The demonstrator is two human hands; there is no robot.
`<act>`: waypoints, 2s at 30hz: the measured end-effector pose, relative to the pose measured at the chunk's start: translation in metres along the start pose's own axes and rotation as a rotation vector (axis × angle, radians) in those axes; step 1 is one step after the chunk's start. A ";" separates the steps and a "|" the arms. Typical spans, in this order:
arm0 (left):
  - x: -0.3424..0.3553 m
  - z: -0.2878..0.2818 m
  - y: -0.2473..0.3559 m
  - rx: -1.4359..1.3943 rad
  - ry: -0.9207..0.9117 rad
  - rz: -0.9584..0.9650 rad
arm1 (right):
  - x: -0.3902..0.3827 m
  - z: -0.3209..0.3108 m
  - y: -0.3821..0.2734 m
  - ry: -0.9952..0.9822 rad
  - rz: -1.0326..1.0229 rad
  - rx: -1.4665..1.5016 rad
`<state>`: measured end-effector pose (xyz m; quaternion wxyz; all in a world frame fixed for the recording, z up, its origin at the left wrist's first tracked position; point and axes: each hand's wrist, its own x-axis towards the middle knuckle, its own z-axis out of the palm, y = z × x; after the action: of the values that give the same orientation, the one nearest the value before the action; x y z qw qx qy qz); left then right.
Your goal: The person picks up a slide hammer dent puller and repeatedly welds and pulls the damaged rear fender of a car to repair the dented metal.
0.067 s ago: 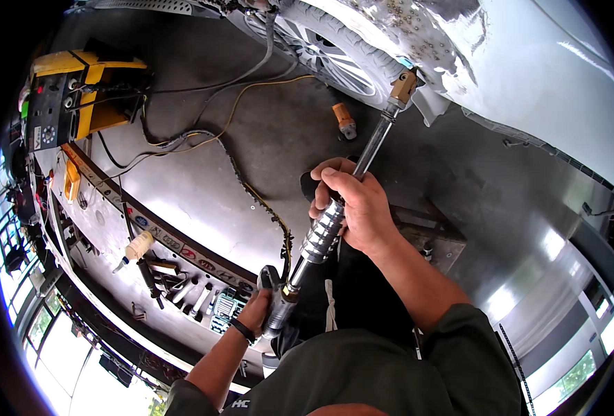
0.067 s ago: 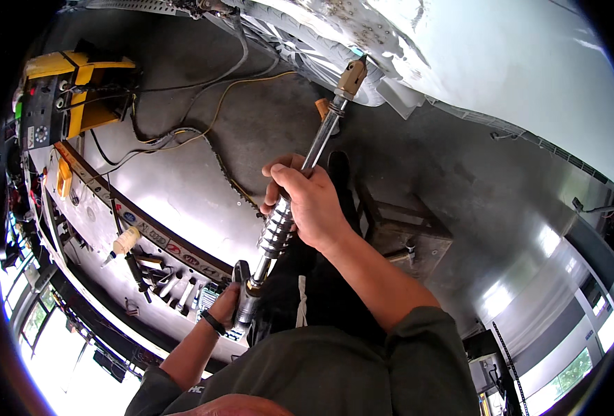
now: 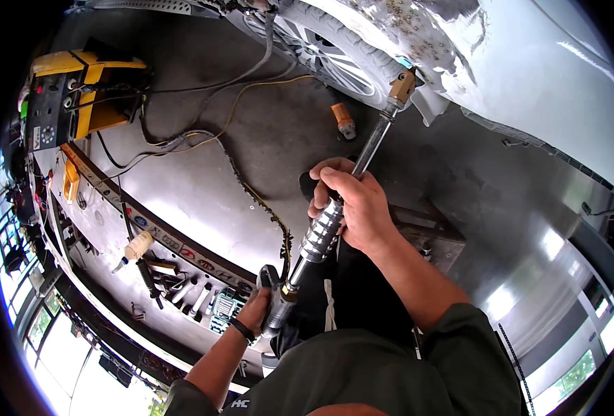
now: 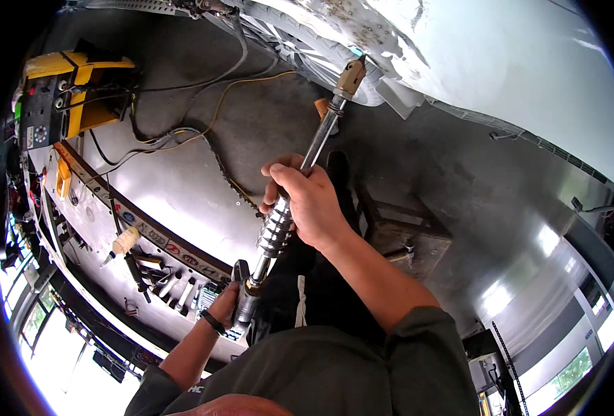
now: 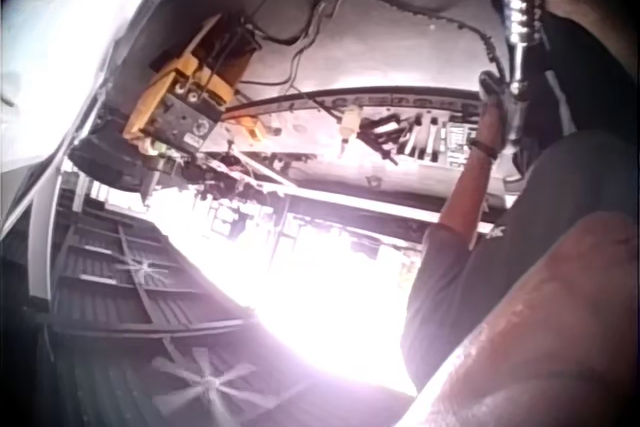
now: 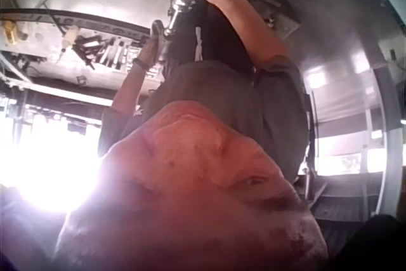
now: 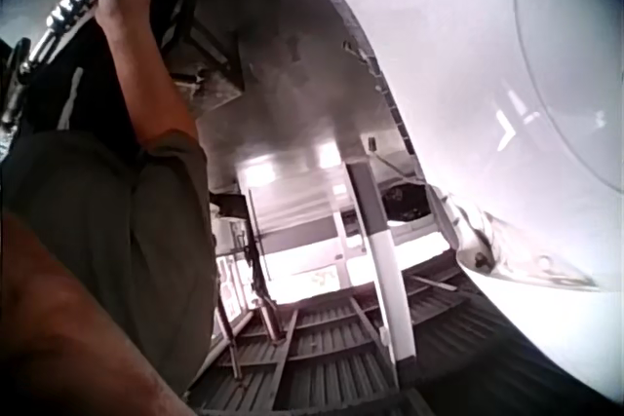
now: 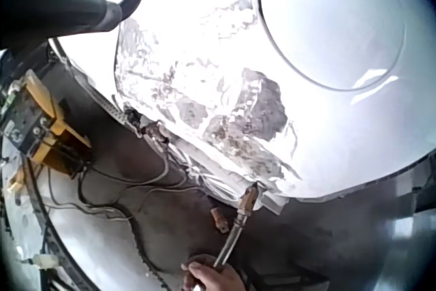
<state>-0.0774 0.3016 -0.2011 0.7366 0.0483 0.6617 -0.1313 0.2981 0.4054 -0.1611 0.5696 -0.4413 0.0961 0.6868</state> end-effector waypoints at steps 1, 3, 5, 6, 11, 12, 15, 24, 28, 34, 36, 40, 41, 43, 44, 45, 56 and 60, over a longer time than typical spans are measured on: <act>0.003 -0.004 -0.005 -0.002 -0.001 0.000 | 0.000 0.000 0.000 -0.004 0.004 0.000; 0.005 -0.002 -0.006 -0.003 -0.021 0.067 | 0.000 0.001 0.000 0.006 0.000 -0.005; 0.005 -0.002 -0.008 -0.025 -0.019 0.063 | 0.000 0.001 0.000 0.014 -0.001 -0.006; 0.004 -0.002 -0.009 -0.048 -0.015 0.060 | 0.000 0.001 0.001 0.025 0.001 -0.008; -0.013 0.000 -0.003 0.615 0.233 0.282 | 0.001 -0.001 0.001 0.006 0.011 0.020; -0.016 0.001 0.002 1.180 0.309 0.456 | 0.002 -0.001 0.001 -0.004 0.008 0.028; -0.012 0.005 0.010 0.265 0.067 0.165 | 0.002 0.000 0.002 -0.001 -0.015 0.028; 0.005 -0.010 -0.024 0.149 0.216 0.263 | 0.032 -0.004 -0.056 0.021 -0.086 -0.064; -0.003 -0.014 -0.031 0.439 0.248 0.373 | 0.032 -0.006 -0.048 0.036 -0.155 0.000; 0.005 -0.043 -0.040 0.425 0.134 0.399 | -0.036 0.008 0.073 -0.043 0.072 0.067; -0.003 -0.044 -0.035 0.531 0.161 0.404 | -0.033 0.005 0.079 -0.059 0.080 0.071; 0.005 -0.019 -0.039 0.317 0.230 0.422 | -0.028 -0.003 0.070 -0.040 0.116 0.007; 0.006 -0.013 -0.038 0.235 0.214 0.387 | -0.028 -0.003 0.067 -0.043 0.117 -0.015; 0.019 -0.024 -0.057 0.444 0.192 0.474 | -0.031 -0.001 0.063 -0.069 0.131 -0.056; 0.022 -0.026 -0.061 0.480 0.196 0.497 | -0.031 0.000 0.063 -0.093 0.144 -0.090; 0.025 -0.028 -0.064 0.495 0.200 0.506 | -0.031 0.001 0.062 -0.090 0.142 -0.091; 0.021 -0.028 -0.053 0.464 0.188 0.486 | -0.028 0.006 0.059 -0.107 0.110 -0.066; 0.010 -0.018 -0.045 0.447 0.167 0.495 | -0.030 0.006 0.059 -0.104 0.101 -0.073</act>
<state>-0.1056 0.2612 -0.2089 0.6607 0.3781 0.6428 -0.0860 0.2431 0.3689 -0.1580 0.5222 -0.4199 0.0635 0.7396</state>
